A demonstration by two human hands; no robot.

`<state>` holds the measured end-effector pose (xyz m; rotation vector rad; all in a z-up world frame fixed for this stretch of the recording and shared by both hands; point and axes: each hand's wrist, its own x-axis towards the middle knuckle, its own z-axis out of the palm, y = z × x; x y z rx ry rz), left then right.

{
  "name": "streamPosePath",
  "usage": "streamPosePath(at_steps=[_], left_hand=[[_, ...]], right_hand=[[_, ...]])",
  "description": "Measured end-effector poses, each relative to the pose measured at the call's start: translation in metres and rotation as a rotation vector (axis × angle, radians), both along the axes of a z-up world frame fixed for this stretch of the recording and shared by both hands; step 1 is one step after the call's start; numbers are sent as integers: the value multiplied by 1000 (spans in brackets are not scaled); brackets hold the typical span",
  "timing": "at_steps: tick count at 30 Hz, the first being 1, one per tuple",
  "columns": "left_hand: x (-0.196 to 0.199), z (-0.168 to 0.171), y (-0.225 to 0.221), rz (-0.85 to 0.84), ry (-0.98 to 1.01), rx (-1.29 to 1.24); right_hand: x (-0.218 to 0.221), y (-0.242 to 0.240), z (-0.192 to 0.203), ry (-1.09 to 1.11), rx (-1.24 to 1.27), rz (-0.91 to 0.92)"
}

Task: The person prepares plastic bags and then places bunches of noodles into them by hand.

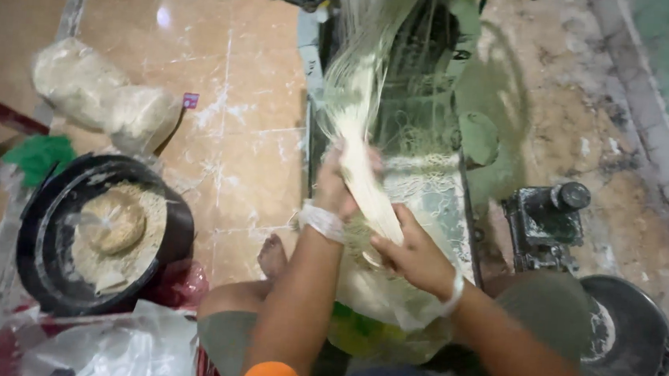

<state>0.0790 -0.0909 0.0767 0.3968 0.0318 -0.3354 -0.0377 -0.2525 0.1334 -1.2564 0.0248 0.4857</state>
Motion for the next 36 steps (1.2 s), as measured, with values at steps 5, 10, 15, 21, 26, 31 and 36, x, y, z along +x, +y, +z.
streamPosePath(at_steps=[5,10,15,21,26,31,36], left_hand=[[46,5,38,249,141,234],[-25,-16,40,3,-18,633],[-70,21,72,-470,-298,859],[-34,-5,-2,-729,621,2427],[-44,11,44,-367,-726,2361],[-96,182,52,-520,-602,2025],[-81,41,58,-473,-489,2085]], right_hand=[[7,-101,-125,-811,-964,277],[45,-139,-145,-628,-1295,657],[52,-128,-116,-536,-1259,757],[35,-56,18,-315,-468,341],[25,-49,69,-433,-352,365],[1,-84,109,-944,-460,350],[15,-72,31,-529,-417,218]])
